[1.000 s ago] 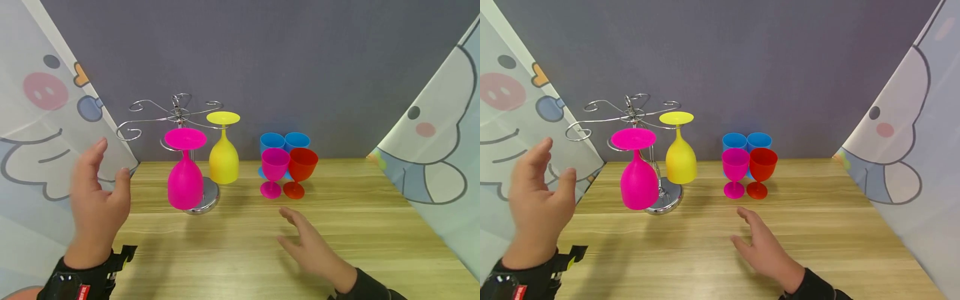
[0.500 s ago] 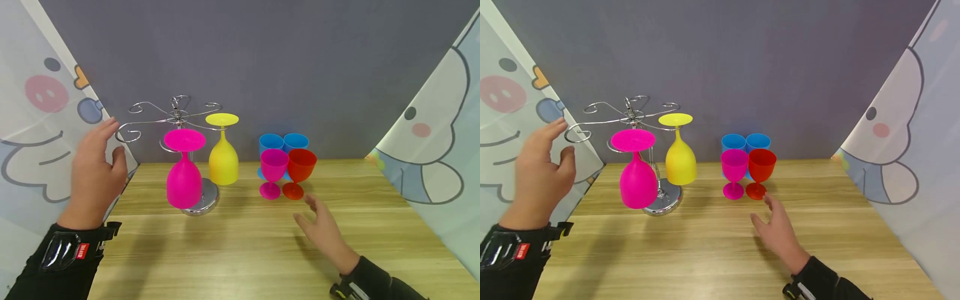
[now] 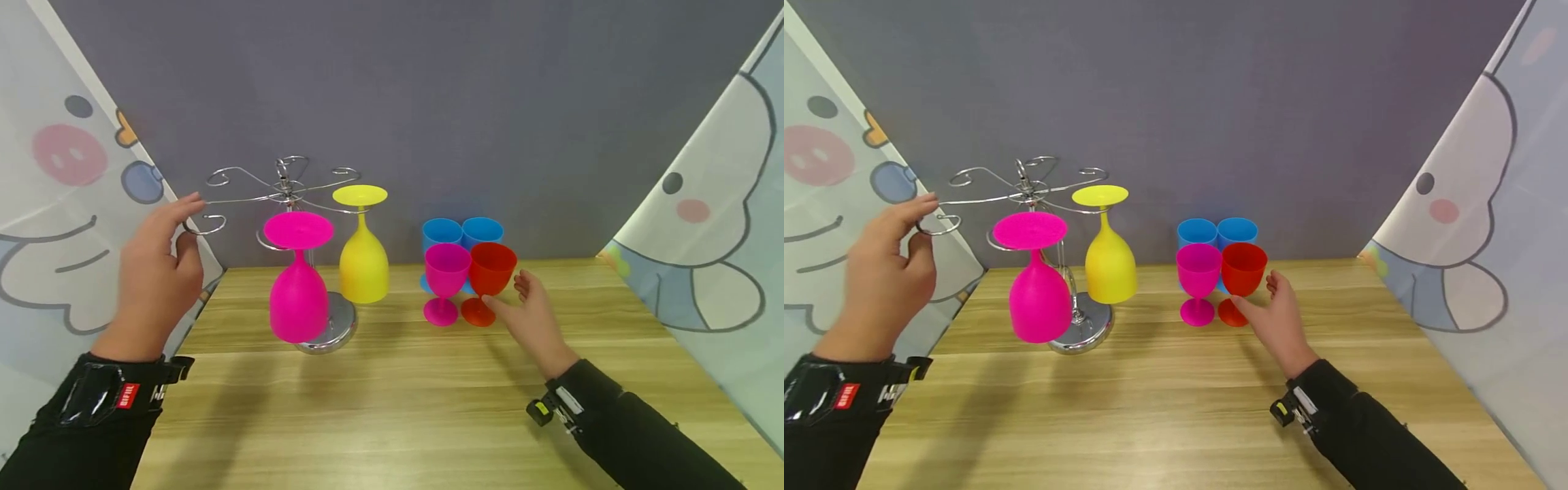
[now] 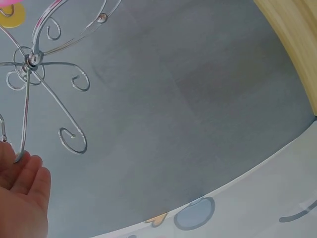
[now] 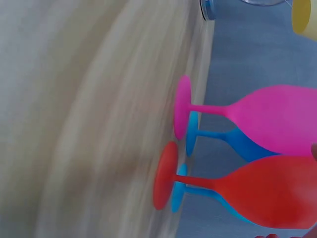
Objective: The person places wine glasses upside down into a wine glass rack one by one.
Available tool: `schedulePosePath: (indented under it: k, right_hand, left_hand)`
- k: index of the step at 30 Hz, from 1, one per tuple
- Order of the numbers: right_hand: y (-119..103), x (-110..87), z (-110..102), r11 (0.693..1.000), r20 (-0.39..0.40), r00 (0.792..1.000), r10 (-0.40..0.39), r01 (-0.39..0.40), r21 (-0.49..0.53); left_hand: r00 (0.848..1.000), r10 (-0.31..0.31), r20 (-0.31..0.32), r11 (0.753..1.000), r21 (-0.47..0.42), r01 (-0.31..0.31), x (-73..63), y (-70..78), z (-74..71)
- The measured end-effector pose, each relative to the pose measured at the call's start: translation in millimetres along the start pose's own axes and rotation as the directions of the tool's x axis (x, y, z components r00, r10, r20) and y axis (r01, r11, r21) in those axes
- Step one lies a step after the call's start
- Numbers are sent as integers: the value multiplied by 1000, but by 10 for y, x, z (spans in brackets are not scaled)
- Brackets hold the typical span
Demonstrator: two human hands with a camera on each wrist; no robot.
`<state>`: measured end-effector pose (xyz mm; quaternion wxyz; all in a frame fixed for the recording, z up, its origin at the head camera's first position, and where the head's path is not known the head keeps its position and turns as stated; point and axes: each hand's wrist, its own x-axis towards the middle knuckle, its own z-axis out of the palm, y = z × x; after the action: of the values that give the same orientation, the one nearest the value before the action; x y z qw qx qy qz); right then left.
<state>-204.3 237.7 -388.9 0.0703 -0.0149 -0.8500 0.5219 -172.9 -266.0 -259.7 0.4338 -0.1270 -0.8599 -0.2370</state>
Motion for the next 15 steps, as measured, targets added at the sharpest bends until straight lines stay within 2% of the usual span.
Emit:
schedulePosePath:
  k: [3,7,10,15]
  right_hand:
    - [-30,102,25,999,-10,999,-34,34,16]
    - [-46,196,34,997,-35,997,-67,68,37]
    - [-61,240,35,997,-47,997,-67,69,42]
    - [-88,298,52,997,-47,997,-53,56,55]
  left_hand:
    - [1000,2,-19,1000,-8,-2,4,-25,-7]
    - [995,36,-91,999,-14,-37,23,-55,49]
    - [988,40,-149,999,-19,-43,31,-62,98]
    - [983,32,-183,998,-39,-40,62,-42,129]
